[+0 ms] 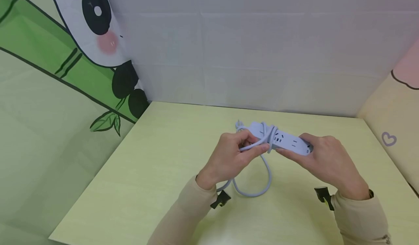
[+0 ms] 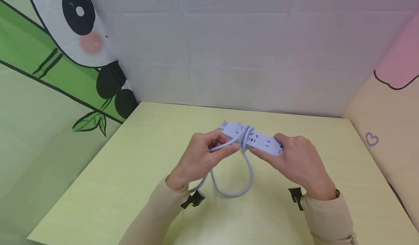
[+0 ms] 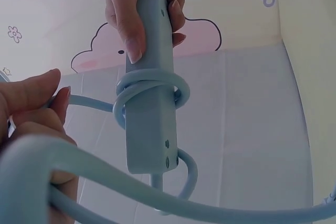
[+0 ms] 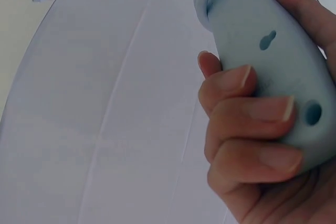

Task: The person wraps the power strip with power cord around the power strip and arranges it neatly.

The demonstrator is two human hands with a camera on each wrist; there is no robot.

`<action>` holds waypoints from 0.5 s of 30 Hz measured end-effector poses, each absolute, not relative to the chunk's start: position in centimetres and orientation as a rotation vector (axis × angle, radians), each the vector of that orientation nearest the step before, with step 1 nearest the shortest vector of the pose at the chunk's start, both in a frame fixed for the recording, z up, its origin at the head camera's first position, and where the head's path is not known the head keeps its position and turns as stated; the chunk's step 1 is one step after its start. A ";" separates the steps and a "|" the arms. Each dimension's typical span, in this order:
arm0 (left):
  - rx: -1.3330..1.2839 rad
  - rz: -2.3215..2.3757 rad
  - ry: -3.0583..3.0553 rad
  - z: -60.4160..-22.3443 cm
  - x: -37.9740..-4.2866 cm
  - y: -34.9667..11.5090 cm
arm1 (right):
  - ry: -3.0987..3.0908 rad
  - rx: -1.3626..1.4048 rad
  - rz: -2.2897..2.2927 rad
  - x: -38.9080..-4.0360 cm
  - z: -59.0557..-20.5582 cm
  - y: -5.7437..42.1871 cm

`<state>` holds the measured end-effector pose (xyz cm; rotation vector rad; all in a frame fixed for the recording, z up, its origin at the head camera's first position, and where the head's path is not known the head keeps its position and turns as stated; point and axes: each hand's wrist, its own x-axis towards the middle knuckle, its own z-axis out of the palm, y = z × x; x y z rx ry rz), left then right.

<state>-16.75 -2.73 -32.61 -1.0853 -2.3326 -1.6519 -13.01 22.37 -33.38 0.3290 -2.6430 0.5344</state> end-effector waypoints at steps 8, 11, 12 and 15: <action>-1.113 -1.612 -2.324 -32.7 -16.7 -2.7 | -2.617 0.307 0.528 -13.0 -33.5 22.2; -1.119 -1.583 -2.325 -32.7 -16.7 -2.6 | -2.594 0.301 0.521 -13.1 -33.5 22.1; -1.125 -1.572 -2.321 -32.7 -16.7 -2.6 | -2.581 0.299 0.520 -13.2 -33.4 22.1; -1.135 -1.549 -2.302 -32.7 -16.7 -2.5 | -2.531 0.295 0.521 -13.2 -33.3 22.0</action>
